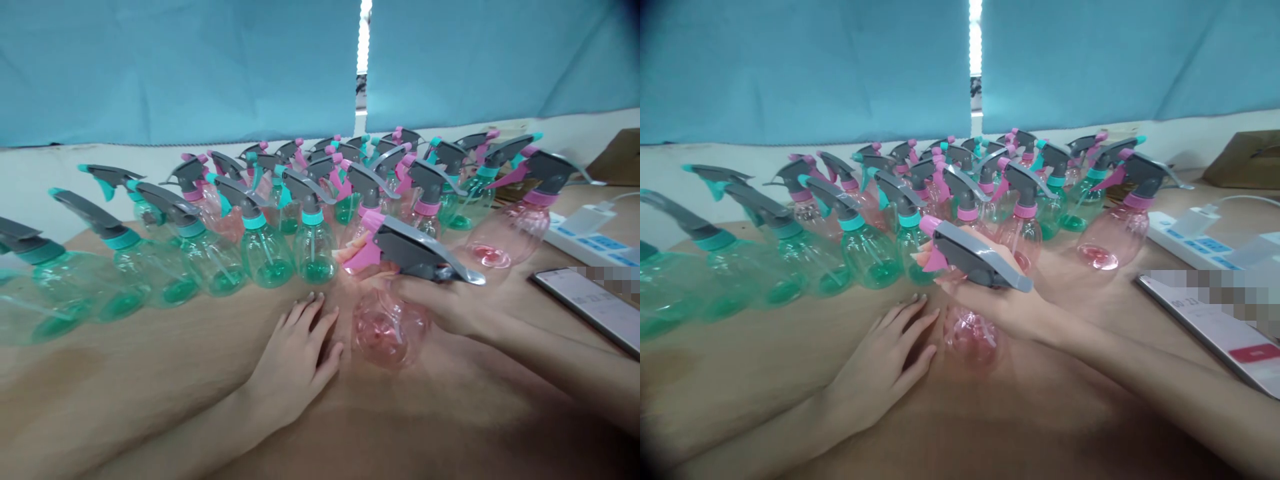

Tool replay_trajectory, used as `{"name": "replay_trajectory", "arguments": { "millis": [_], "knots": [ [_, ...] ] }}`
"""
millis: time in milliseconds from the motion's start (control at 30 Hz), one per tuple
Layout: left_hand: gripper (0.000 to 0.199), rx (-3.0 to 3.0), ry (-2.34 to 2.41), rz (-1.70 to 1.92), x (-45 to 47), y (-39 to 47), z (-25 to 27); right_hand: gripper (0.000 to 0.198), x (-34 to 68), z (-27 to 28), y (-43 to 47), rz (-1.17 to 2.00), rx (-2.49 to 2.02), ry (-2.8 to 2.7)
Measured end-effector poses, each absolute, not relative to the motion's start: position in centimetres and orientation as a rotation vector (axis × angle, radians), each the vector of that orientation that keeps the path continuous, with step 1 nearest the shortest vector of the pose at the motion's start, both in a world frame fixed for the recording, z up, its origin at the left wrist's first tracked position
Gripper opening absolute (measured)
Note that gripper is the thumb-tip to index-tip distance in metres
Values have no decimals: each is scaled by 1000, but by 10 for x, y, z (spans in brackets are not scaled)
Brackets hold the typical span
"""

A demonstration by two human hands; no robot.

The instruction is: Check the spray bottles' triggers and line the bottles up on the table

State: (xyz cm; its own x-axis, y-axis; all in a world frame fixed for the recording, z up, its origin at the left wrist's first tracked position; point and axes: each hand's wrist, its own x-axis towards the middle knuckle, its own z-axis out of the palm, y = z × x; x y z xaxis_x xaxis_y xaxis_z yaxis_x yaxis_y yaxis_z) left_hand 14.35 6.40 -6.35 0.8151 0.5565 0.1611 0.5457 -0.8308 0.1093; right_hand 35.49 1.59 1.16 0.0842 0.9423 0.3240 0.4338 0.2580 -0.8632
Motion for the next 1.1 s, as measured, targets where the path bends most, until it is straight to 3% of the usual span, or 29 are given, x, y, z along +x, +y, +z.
{"name": "replay_trajectory", "arguments": {
  "millis": [333, 1100],
  "knots": [
    [40, 2942, 904, 339, 143, 63, -65, 23, 357, -7, 20, 569, -1333, -1460],
    [34, 2994, 844, 428, 145, 60, -67, 25, 378, -7, -24, 196, -1614, -1717]
  ]
}}
